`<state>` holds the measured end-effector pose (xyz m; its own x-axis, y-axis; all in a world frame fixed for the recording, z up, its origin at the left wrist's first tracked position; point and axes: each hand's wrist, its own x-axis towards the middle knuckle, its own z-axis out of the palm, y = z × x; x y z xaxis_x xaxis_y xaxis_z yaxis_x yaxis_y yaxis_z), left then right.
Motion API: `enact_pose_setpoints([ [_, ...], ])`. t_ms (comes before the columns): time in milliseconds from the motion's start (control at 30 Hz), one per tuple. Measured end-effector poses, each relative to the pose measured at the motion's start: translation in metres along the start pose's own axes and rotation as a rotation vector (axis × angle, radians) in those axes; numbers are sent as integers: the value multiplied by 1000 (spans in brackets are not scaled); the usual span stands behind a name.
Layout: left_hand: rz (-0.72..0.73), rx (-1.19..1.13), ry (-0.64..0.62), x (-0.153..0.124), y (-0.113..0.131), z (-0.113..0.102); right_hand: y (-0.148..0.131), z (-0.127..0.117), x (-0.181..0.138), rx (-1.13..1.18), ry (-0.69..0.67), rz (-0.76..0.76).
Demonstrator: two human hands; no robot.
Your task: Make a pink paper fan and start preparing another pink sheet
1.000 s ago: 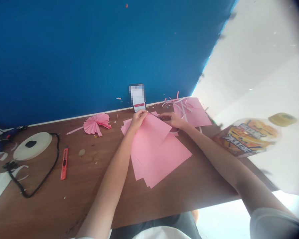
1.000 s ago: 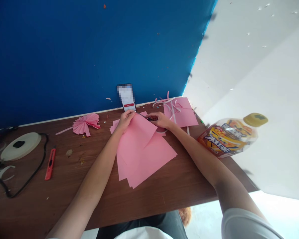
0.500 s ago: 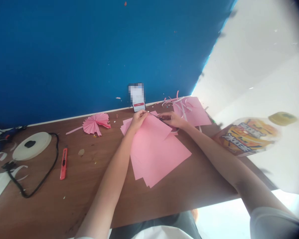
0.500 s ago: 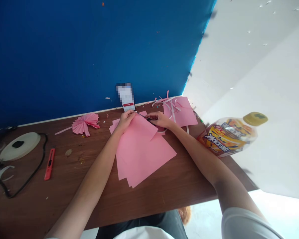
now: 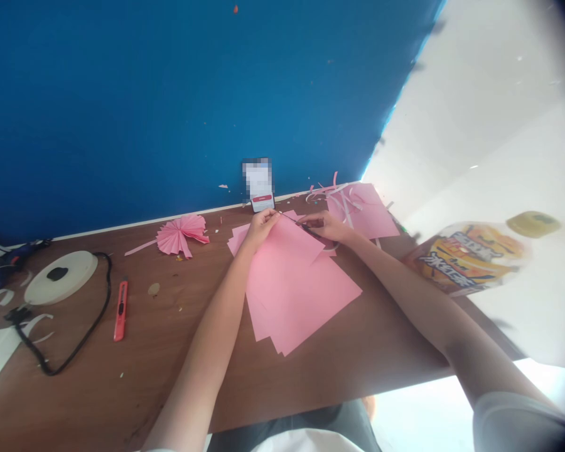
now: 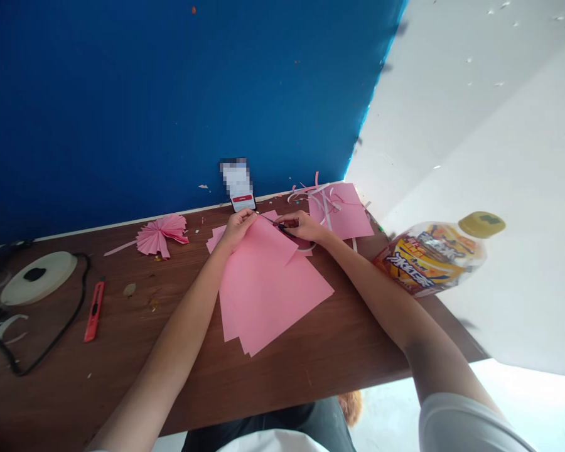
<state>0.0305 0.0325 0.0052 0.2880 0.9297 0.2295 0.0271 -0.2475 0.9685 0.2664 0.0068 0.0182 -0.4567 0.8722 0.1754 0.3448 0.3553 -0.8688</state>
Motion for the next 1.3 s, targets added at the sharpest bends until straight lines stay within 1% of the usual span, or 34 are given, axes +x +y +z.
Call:
enact_pose_setpoints([
  [167,16,0,-2,0,0,-1,-1,1,-1,-8,12,11],
  [367,19,-18,38,0,0,-1,1,3,1,32,67,-7],
  [500,19,-11,52,0,1,-1,3,3,2,7,40,-9],
  [767,6,-31,53,1,-1,-1,0,3,-2,-16,39,10],
  [967,1,-30,48,0,-1,-1,4,3,-1,-41,43,-1],
  [1167,-16,-10,55,0,0,-1,-2,4,-3,-57,65,17],
  [1300,-17,5,35,0,1,1,-3,4,-2,-77,72,16],
])
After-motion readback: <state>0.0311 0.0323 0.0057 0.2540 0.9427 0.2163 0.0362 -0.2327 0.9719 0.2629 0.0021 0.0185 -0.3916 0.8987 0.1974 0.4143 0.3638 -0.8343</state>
